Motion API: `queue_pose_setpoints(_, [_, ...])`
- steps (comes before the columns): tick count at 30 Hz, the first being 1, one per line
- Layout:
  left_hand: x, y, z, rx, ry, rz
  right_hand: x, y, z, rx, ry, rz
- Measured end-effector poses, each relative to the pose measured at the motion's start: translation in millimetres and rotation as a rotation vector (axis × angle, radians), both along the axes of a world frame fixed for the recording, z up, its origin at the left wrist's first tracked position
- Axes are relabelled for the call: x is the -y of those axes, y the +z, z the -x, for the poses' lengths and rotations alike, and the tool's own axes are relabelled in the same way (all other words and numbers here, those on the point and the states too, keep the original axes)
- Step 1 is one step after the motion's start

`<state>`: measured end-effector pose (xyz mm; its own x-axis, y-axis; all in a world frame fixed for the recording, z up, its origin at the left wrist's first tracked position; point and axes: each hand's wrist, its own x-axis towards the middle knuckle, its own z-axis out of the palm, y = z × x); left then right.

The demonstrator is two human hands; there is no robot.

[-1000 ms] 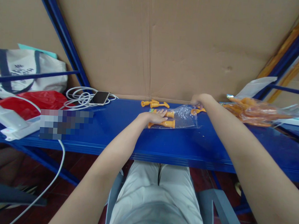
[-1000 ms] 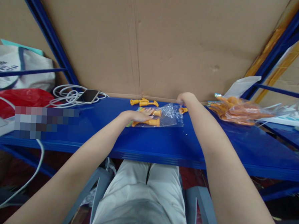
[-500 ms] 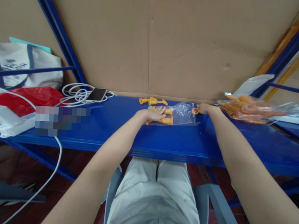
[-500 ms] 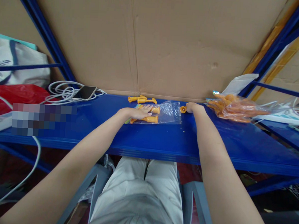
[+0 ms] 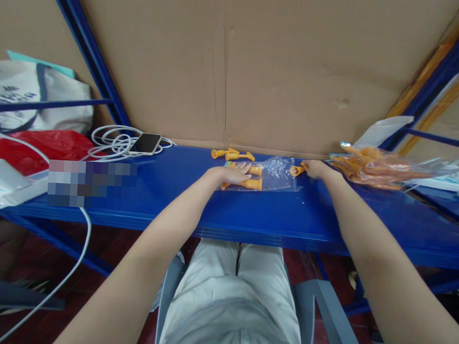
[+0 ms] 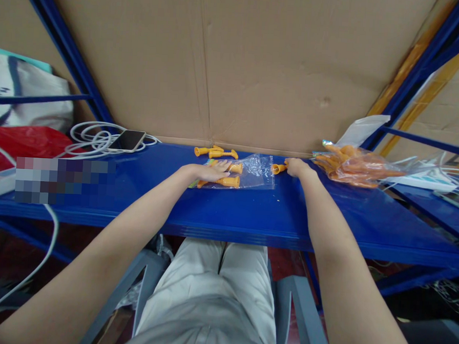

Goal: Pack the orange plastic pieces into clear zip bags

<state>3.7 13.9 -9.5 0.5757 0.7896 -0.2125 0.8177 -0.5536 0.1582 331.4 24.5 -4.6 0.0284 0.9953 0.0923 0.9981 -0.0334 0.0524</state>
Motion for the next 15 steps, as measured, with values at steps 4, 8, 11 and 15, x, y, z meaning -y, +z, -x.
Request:
queue_pose_setpoints(4, [4.3, 2.5, -2.0, -0.013, 0.001, -0.011, 5.7, -7.0, -6.2, -0.113, -0.023, -0.075])
queue_pose_setpoints(8, [6.8, 3.6, -3.8, -0.039, -0.003, -0.024, 13.9, -5.0, -2.8, -0.134, -0.054, -0.085])
queue_pose_setpoints(11, [10.1, 5.6, -5.0, -0.054, -0.005, -0.029, 22.5, -1.1, 4.7, -0.087, -0.097, -0.126])
queue_pose_setpoints(15, [15.1, 9.4, -4.9, -0.041, 0.002, -0.008, 28.2, 0.7, 10.2, -0.062, -0.129, -0.131])
